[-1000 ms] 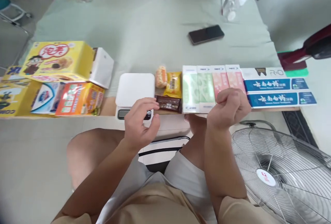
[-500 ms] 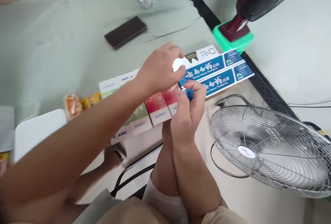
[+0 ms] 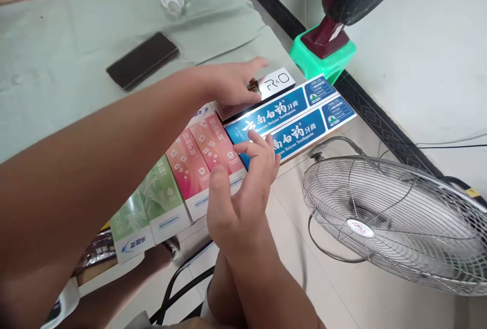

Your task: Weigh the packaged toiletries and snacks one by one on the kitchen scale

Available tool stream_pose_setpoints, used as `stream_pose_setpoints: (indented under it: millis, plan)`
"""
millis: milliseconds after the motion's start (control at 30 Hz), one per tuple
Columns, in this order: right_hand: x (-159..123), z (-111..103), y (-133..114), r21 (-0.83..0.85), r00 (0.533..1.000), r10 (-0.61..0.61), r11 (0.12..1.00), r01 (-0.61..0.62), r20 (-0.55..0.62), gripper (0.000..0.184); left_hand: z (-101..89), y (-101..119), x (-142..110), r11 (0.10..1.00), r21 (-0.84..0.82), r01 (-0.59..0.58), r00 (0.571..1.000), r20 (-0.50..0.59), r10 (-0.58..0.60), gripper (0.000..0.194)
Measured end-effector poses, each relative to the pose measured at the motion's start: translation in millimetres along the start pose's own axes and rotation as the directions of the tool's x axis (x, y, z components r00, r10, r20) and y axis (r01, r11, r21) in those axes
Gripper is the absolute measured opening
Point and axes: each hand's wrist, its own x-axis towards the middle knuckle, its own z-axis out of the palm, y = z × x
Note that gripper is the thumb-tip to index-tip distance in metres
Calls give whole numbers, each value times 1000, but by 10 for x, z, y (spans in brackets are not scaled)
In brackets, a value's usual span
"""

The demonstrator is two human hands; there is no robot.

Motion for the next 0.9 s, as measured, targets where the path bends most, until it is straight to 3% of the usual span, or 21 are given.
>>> stream_pose_setpoints:
  millis: [100,167,233,300,333,400,500,600,700,767,833,900]
  plan:
    - [-8,2,-1,6,1000,-22,1000,22,-1,18,-92,-6,6,1000,-2,-5,1000,-31,5,29]
    - [-15,3,3,12,1000,-23,1000,23,-9,18,-204,-6,77,1000,12,-21,1000,12,21,31]
    - [-24,8,0,14,1000,-17,1000,17,-12,18,-324,5,163,993,82,-79,972,226,59,36]
    - [-32,14,-12,7,1000,-11,1000,12,-12,17,-415,24,225,968,171,-183,887,452,88,48]
    - [-35,17,-20,1,1000,-9,1000,9,-12,17,-442,35,240,953,206,-221,854,512,87,55]
    - [-33,25,-29,-13,1000,-7,1000,7,-15,17,-465,59,245,944,239,-225,859,505,77,64]
    - [-15,37,-21,-24,998,-56,998,55,-27,16,-528,125,223,971,172,-166,909,409,83,55]
    - [-5,41,-6,0,974,-224,975,224,-32,17,-811,286,124,987,46,-151,942,308,130,46]
    - [-75,46,-50,100,955,-296,951,293,18,25,-1317,498,-271,990,-57,-127,965,224,136,44]
    - [-203,65,-130,237,947,-287,939,249,145,32,-1651,584,-764,991,-103,-89,985,138,102,34]
    - [-408,98,-237,378,898,-285,914,149,336,31,-1896,580,-1386,983,-183,-22,1000,-13,20,35]
    - [-677,139,-340,430,812,-264,902,18,521,29,-2038,492,-2038,962,-259,90,980,-150,-132,40]
